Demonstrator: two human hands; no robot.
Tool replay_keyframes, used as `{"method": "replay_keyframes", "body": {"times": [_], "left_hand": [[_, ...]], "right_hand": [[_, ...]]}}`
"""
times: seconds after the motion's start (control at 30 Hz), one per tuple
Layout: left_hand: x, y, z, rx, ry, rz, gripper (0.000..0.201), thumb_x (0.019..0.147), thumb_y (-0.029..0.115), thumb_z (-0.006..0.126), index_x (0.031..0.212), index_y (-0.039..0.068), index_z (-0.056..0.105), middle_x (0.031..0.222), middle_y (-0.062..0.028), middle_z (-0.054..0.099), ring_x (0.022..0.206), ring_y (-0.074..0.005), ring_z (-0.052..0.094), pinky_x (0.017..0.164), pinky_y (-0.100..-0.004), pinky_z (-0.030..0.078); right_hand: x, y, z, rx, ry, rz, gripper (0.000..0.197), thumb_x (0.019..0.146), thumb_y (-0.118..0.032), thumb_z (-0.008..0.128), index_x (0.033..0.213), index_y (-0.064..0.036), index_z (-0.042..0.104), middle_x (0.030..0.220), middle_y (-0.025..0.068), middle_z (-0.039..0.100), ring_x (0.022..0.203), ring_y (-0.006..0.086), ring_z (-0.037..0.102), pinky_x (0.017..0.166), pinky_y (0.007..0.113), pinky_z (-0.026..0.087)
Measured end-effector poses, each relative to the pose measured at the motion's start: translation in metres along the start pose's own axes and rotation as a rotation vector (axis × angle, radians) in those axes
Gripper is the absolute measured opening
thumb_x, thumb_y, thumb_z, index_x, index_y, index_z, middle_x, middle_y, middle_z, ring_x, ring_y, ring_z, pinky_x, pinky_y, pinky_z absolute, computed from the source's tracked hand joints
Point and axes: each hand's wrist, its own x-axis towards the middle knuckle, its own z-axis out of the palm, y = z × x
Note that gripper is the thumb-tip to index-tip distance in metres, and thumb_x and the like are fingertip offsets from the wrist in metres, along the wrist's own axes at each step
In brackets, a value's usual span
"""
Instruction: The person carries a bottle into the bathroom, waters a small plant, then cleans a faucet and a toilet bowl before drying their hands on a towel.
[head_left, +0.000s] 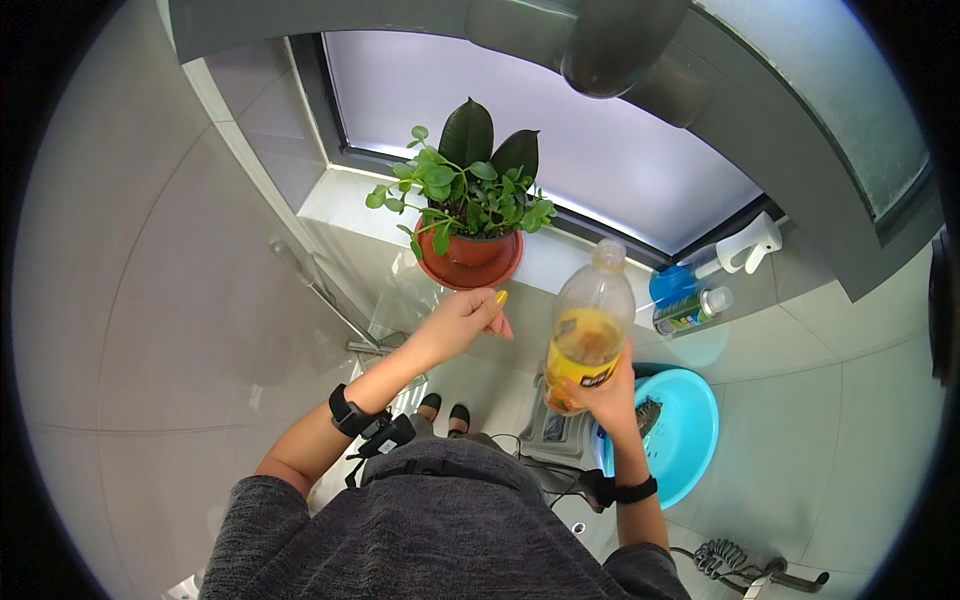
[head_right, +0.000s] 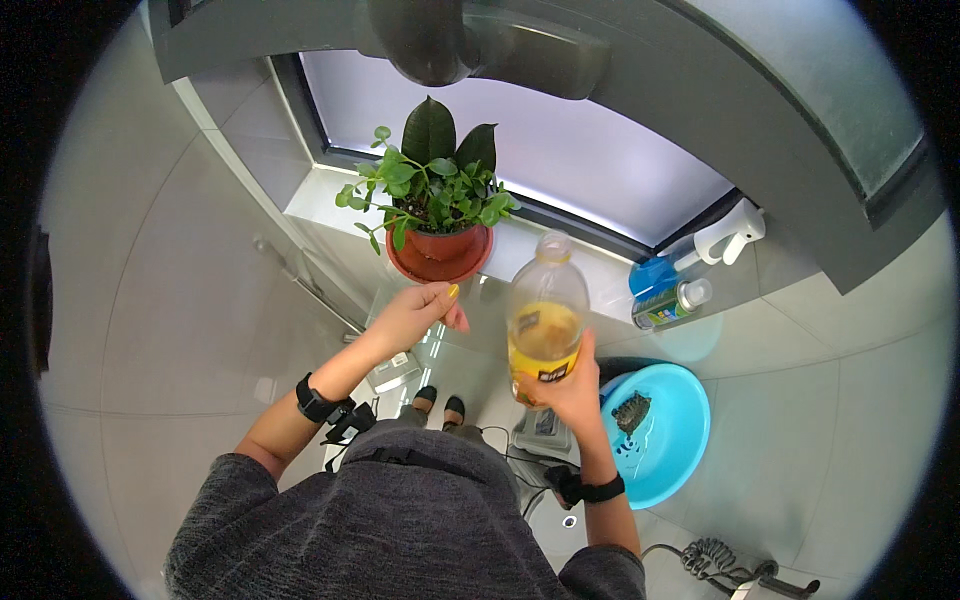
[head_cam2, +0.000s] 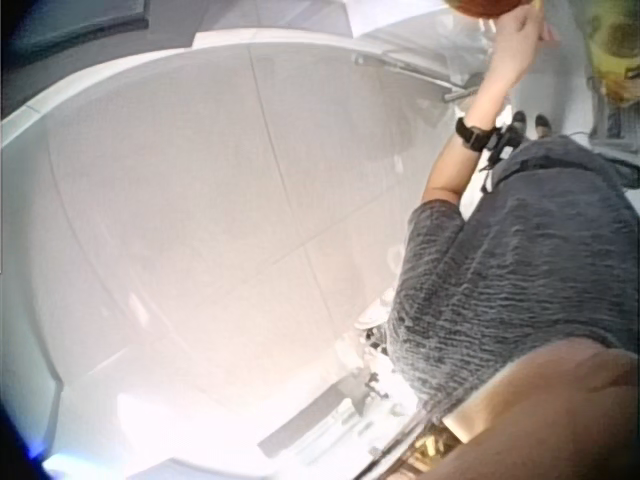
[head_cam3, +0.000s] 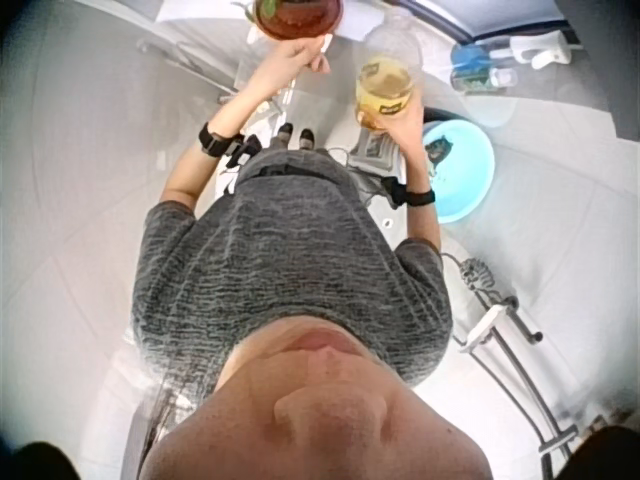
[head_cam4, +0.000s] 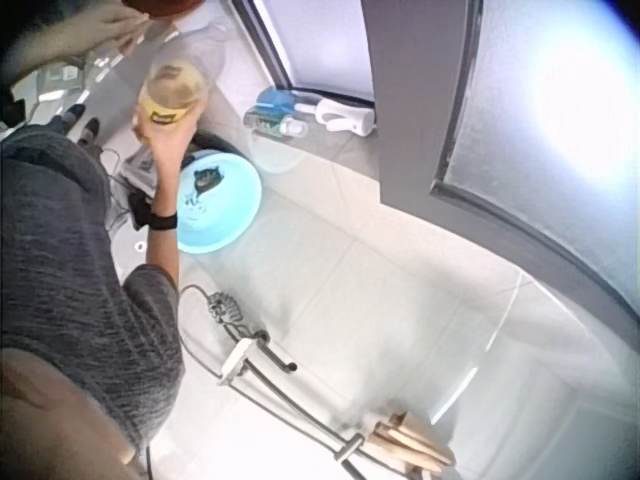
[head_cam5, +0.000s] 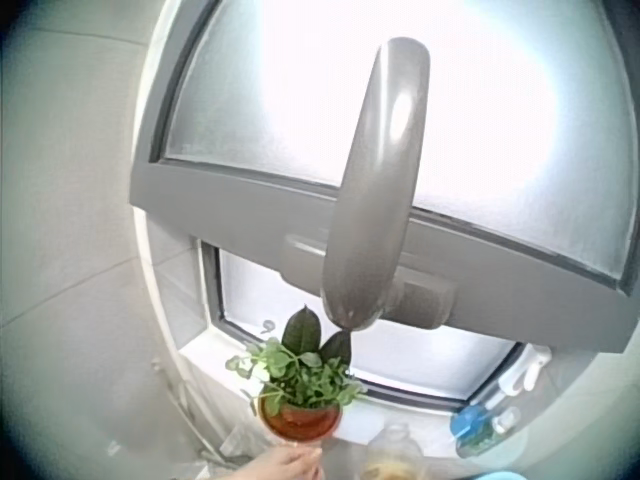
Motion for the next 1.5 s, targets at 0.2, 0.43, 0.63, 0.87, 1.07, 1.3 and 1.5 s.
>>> {"method": "replay_keyframes", "body": {"times": [0.2,0.43,0.63,0.87,1.07,1.3,1.5], "left_hand": [[-0.037,0.051,0.025,0.143,0.326,0.224,0.012,0.088,0.009,0.057,0.099,0.006,0.056,0.069,0.0028,0.045,0.07,-0.0063,0.043,0.069,-0.0223,0.038],[-0.109,0.053,0.015,0.339,0.544,0.045,0.034,0.077,0.007,0.068,0.109,0.006,0.058,0.067,0.0049,0.044,0.062,-0.005,0.044,0.059,-0.0222,0.039],[-0.191,0.036,0.019,0.258,0.759,-0.035,0.024,0.086,0.016,0.064,0.107,0.006,0.062,0.07,0.0054,0.049,0.063,-0.0048,0.045,0.059,-0.0222,0.039],[-0.304,0.02,0.053,0.191,1.006,-0.207,0.026,0.079,0.01,0.07,0.103,0.004,0.062,0.067,0.006,0.05,0.06,-0.0038,0.047,0.057,-0.0203,0.041],[-0.385,-0.003,0.103,0.38,1.155,-0.342,0.035,0.067,0.007,0.069,0.101,0.008,0.06,0.061,0.0009,0.05,0.055,-0.0069,0.048,0.056,-0.0231,0.043],[-0.455,-0.111,0.127,0.497,1.344,-0.486,0.036,0.068,0.016,0.069,0.102,0.012,0.059,0.063,-0.0052,0.061,0.06,-0.0215,0.063,0.056,-0.0317,0.049],[-0.517,-0.241,0.14,0.344,1.579,-0.815,0.038,0.066,0.019,0.072,0.099,0.014,0.056,0.07,-0.0075,0.064,0.067,-0.0283,0.064,0.059,-0.0386,0.049]], "right_hand": [[-0.015,0.003,0.028,-0.012,-0.231,0.029,0.097,0.057,-0.023,0.087,0.134,-0.0033,0.031,0.115,0.0157,0.059,0.104,0.0228,0.061,0.09,0.035,0.048],[-0.019,0.01,0.09,-0.043,-0.488,-0.175,0.104,0.056,-0.026,0.089,0.137,-0.0012,0.028,0.121,0.0157,0.055,0.111,0.0245,0.056,0.094,0.035,0.045],[-0.039,0.0,0.14,-0.034,-0.676,-0.322,0.092,0.059,-0.033,0.085,0.131,-0.0039,0.035,0.119,0.0194,0.054,0.111,0.0354,0.054,0.092,0.041,0.045],[-0.096,-0.007,0.201,-0.07,-0.922,-0.472,0.092,0.061,-0.033,0.084,0.133,-0.0046,0.034,0.128,0.0208,0.046,0.119,0.0364,0.046,0.099,0.044,0.041],[-0.176,0.011,0.253,-0.084,-1.108,-0.565,0.094,0.058,-0.027,0.085,0.134,-0.0042,0.034,0.132,0.0216,0.042,0.122,0.0393,0.043,0.1,0.045,0.039],[-0.233,0.015,0.276,-0.324,-1.165,-0.63,0.089,0.073,-0.018,0.077,0.141,-0.0021,0.022,0.136,0.0235,0.036,0.122,0.042,0.041,0.099,0.044,0.039],[-0.266,0.052,0.286,-0.432,-1.274,-0.554,0.076,0.077,-0.018,0.073,0.137,0.0017,0.031,0.128,0.025,0.046,0.118,0.0386,0.048,0.094,0.042,0.043]]}}
